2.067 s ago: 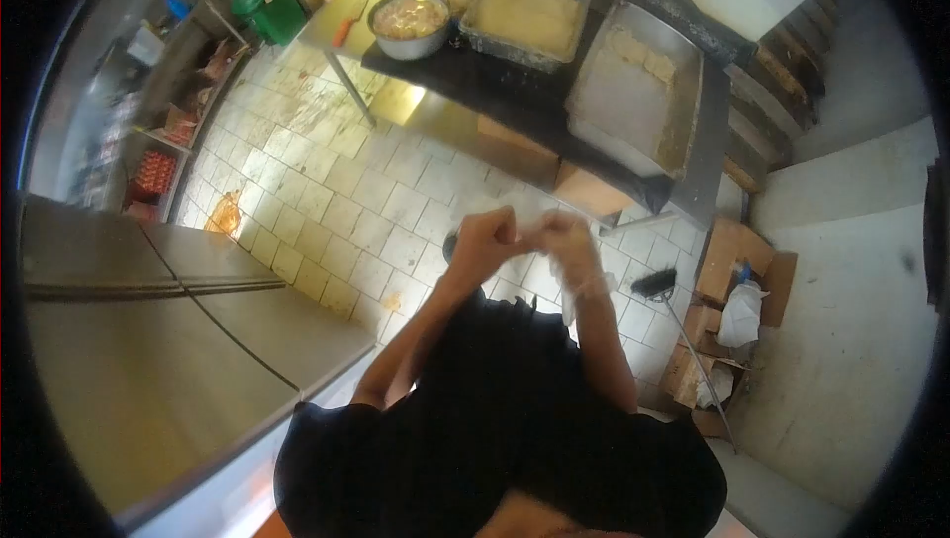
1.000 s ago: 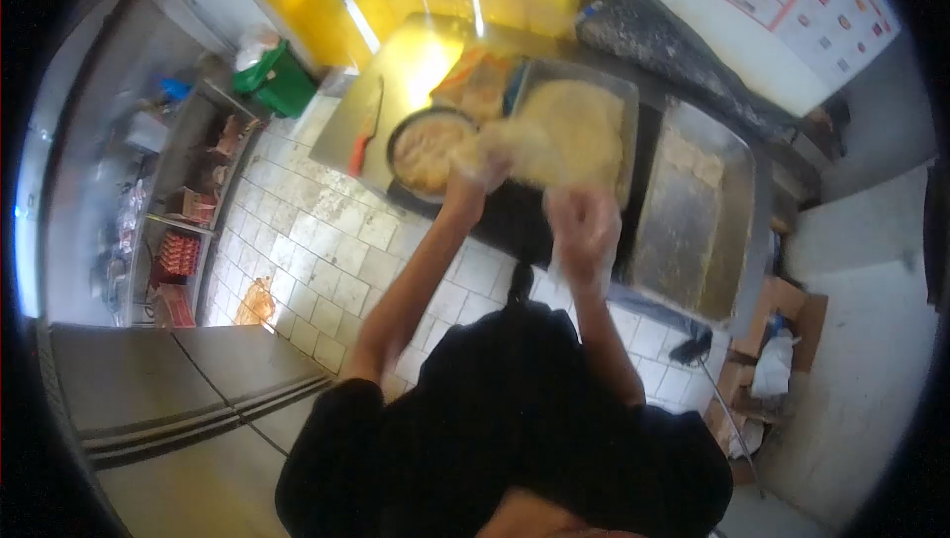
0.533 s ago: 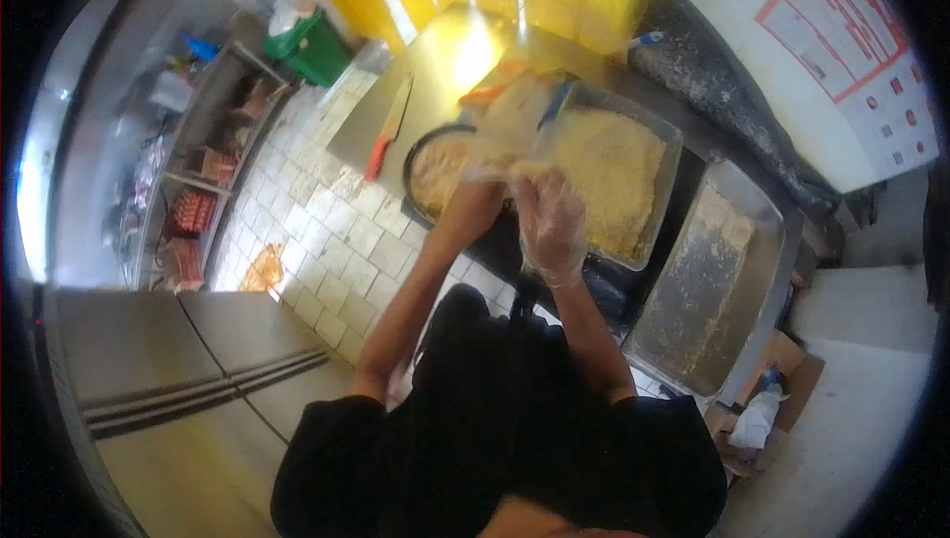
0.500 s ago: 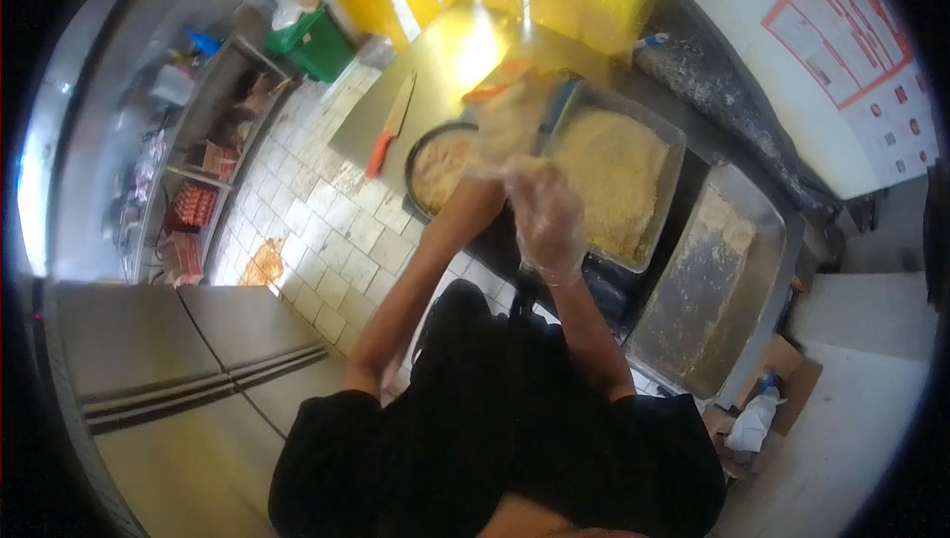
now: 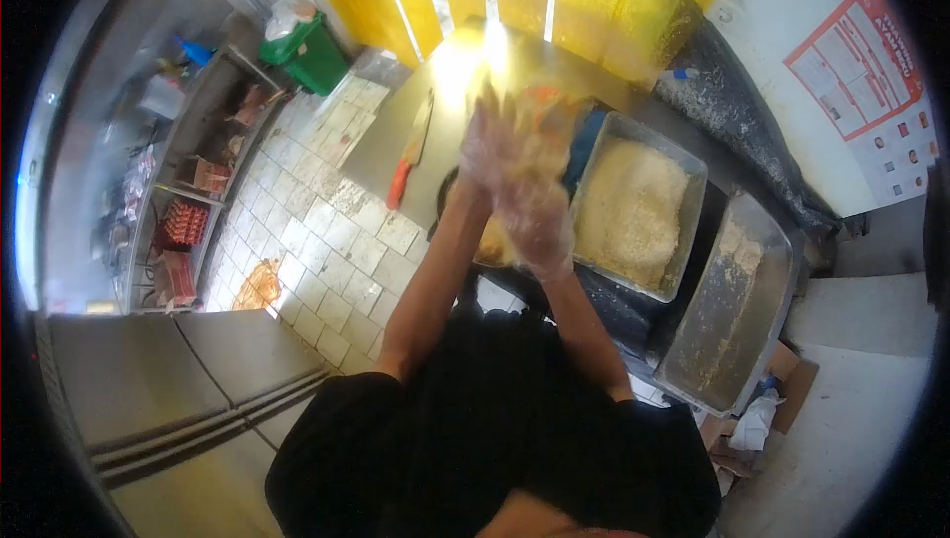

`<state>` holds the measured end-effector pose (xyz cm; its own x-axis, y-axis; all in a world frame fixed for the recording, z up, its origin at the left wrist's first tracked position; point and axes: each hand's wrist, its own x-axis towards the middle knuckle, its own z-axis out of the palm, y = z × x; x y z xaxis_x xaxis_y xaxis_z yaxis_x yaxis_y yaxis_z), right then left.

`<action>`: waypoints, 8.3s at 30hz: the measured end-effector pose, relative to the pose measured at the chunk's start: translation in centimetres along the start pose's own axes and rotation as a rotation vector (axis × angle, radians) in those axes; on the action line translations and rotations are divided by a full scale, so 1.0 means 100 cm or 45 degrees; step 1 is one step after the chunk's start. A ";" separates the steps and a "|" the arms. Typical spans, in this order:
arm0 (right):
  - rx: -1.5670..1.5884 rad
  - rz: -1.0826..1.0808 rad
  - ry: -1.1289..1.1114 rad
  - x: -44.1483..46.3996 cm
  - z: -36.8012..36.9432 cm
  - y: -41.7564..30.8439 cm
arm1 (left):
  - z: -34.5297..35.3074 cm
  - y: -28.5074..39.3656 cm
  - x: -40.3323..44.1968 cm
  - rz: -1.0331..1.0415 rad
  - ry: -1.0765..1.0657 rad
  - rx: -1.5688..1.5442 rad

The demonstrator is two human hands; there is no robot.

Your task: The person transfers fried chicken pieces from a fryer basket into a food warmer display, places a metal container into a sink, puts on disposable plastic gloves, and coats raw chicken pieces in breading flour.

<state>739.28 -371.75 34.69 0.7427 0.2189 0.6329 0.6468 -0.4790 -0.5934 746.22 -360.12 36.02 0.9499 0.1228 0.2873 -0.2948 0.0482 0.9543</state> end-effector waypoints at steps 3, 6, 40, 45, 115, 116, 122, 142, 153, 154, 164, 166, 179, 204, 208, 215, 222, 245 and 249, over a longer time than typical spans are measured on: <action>-0.045 -0.195 -0.059 -0.003 0.035 0.008 | -0.033 0.001 0.025 -0.033 -0.002 -0.080; -0.205 -0.452 -0.175 -0.010 0.058 0.028 | -0.059 -0.007 0.032 -0.013 0.225 -0.063; -1.181 -0.220 -0.098 -0.034 0.118 -0.093 | -0.124 -0.010 -0.028 -0.577 -0.002 -1.341; -0.242 -0.092 -0.269 -0.026 0.125 -0.094 | -0.150 0.011 -0.017 -0.448 -0.029 -0.960; 0.667 1.112 -0.059 -0.085 0.069 0.057 | -0.096 -0.146 0.018 0.150 -1.474 1.349; 0.617 1.095 -0.104 -0.081 0.065 0.055 | -0.092 -0.146 0.021 0.160 -1.480 1.346; 0.767 1.219 0.057 -0.086 0.041 0.041 | -0.095 -0.125 0.017 -0.116 -1.597 1.381; 1.067 1.242 0.355 -0.149 -0.140 0.068 | -0.090 -0.110 -0.017 0.050 -1.034 1.321; 0.938 1.195 0.326 -0.173 -0.209 0.104 | 0.033 -0.020 0.011 -0.076 -0.908 1.308; 0.882 1.098 0.382 -0.173 -0.210 0.107 | 0.043 -0.023 0.012 0.297 -0.808 1.393; 0.381 1.267 0.372 -0.164 -0.212 0.125 | 0.100 -0.239 -0.090 0.545 -1.539 1.501; 0.029 1.207 0.254 -0.182 -0.198 0.163 | 0.108 -0.197 -0.082 0.479 -1.496 1.416; -0.721 1.526 -0.560 -0.150 -0.115 0.207 | -0.021 -0.093 -0.070 -0.579 -0.256 0.958; -0.320 1.684 -0.527 -0.177 -0.110 0.241 | -0.106 -0.175 -0.129 -0.253 -0.161 0.800; -0.472 1.183 -0.534 -0.123 -0.116 0.178 | -0.107 -0.173 -0.129 -0.167 -0.163 0.916; -0.446 1.339 -0.532 -0.107 -0.128 0.174 | -0.089 -0.142 -0.116 -0.414 -0.060 0.763; -0.938 1.348 -0.665 -0.162 -0.112 0.256 | -0.090 -0.139 -0.121 -0.432 -0.057 0.687; -1.051 0.683 -0.418 -0.097 -0.020 0.221 | -0.096 -0.165 -0.123 -0.180 -0.139 0.951; -1.038 0.834 -0.476 -0.087 -0.010 0.238 | -0.087 -0.148 -0.115 -0.232 -0.070 0.855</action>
<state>748.08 -385.89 15.55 0.9935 -0.1043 0.0447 -0.0955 -0.9814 -0.1666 738.81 -353.58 17.84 0.9873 0.1200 0.1043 -0.0190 -0.5622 0.8268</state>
